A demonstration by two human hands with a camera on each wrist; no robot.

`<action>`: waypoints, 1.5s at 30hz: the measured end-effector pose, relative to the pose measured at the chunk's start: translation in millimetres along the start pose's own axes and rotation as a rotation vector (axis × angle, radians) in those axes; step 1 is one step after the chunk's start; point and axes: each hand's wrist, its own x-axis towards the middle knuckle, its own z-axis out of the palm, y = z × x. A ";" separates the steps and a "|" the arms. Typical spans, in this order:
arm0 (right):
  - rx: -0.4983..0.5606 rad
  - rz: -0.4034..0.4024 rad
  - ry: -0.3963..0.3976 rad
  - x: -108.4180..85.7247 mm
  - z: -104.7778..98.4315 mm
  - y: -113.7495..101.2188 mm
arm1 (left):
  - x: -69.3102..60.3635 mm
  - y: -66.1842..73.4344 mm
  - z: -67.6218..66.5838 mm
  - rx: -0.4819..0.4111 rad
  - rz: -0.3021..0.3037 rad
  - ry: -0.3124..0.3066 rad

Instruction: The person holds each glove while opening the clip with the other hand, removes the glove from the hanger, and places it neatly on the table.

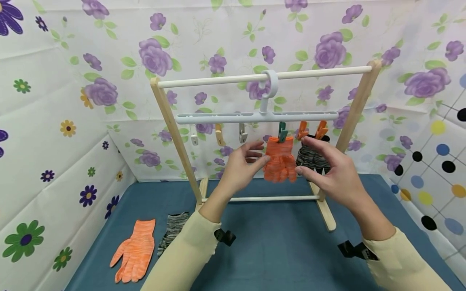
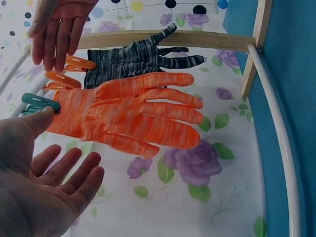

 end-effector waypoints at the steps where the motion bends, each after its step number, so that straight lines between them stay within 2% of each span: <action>1: 0.005 -0.001 0.001 1.5 0.2 -0.2 | 1.8 0.2 1.1 -0.008 0.002 -0.002; 15: 0.061 -0.025 -0.004 15.8 4.6 0.8 | 18.5 -0.7 12.5 0.018 0.032 -0.020; 21: 0.092 -0.004 -0.023 20.5 8.7 -1.6 | 22.0 -3.1 14.7 0.018 0.040 -0.023; 28: 0.114 0.022 -0.043 26.2 13.7 -4.7 | 19.7 -2.1 14.6 0.015 0.036 -0.037; 38: 0.173 0.076 -0.079 31.9 20.5 -8.8 | 14.4 -0.3 10.6 -0.021 0.027 -0.098; 45: 0.167 0.123 -0.099 35.3 25.6 -9.7 | 10.8 1.5 10.4 -0.037 0.009 -0.121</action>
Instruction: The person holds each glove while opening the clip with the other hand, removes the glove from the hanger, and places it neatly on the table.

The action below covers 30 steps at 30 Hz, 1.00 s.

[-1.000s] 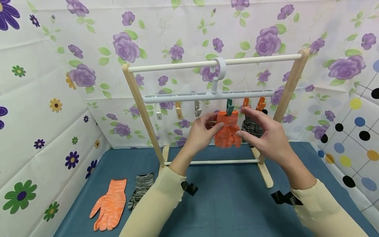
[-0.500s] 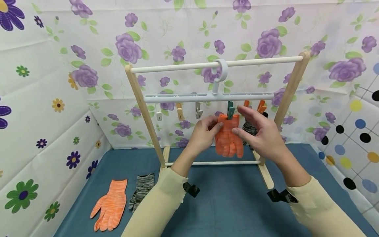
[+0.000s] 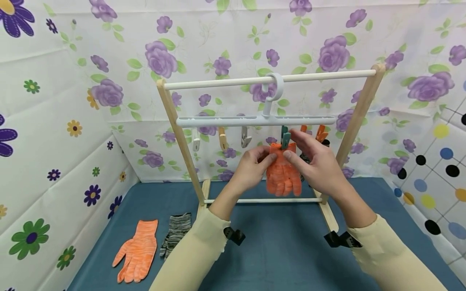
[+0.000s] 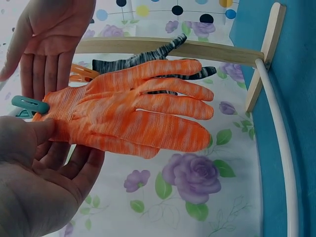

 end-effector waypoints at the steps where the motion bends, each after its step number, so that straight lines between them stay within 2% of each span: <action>1: 0.001 0.004 -0.001 0.4 0.3 -0.6 | -0.3 0.2 0.3 -0.002 -0.002 -0.002; 8: 0.025 0.047 -0.012 4.8 4.0 -2.9 | -2.0 1.5 0.4 -0.027 -0.010 -0.008; 15: 0.059 0.083 -0.024 9.1 8.1 -5.6 | -3.2 2.7 -0.5 -0.010 -0.008 -0.011; 20: 0.113 0.110 -0.023 13.7 11.5 -7.1 | -4.3 1.9 -1.9 -0.017 0.004 -0.020; 30: 0.337 0.130 0.101 20.6 21.7 -1.5 | -5.2 -0.3 -2.8 -0.038 0.009 -0.022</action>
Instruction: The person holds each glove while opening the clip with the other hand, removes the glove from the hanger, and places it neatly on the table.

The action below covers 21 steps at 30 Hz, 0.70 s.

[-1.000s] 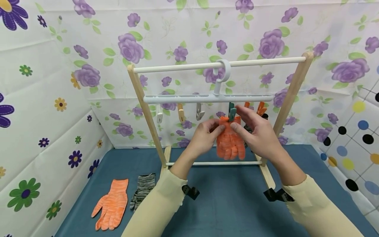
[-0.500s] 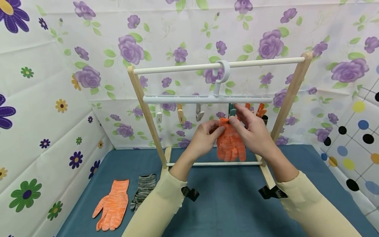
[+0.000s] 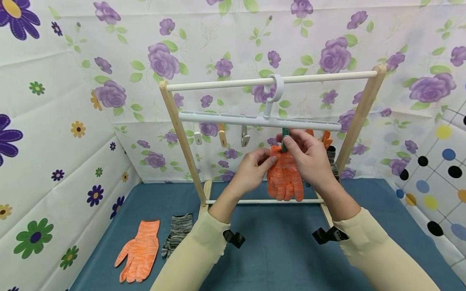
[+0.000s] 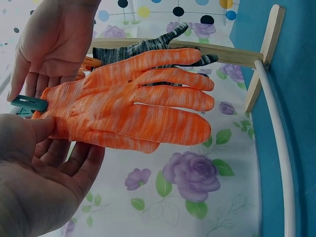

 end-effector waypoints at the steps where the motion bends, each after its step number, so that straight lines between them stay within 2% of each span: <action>1: 0.020 0.001 0.007 0.0 0.7 0.2 | -0.1 -0.2 0.1 0.000 0.000 0.001; 12: 0.127 -0.002 0.065 1.0 5.8 0.1 | -0.5 -1.0 1.0 0.012 0.005 0.022; 21: 0.130 -0.019 0.093 0.2 8.0 0.8 | -1.5 -0.6 1.2 0.012 0.009 0.026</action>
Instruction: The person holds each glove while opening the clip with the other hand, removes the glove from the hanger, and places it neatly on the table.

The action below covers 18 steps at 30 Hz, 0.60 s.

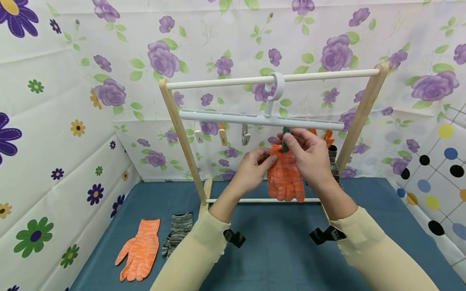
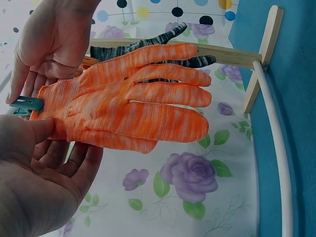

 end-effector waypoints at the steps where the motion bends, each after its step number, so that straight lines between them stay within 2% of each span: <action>1: 0.001 -0.001 0.002 0.1 0.1 -0.1 | 0.0 0.0 0.0 -0.004 -0.001 0.000; 18: 0.015 0.014 0.025 1.1 2.4 -0.1 | -0.7 -1.7 -0.3 -0.025 0.001 0.001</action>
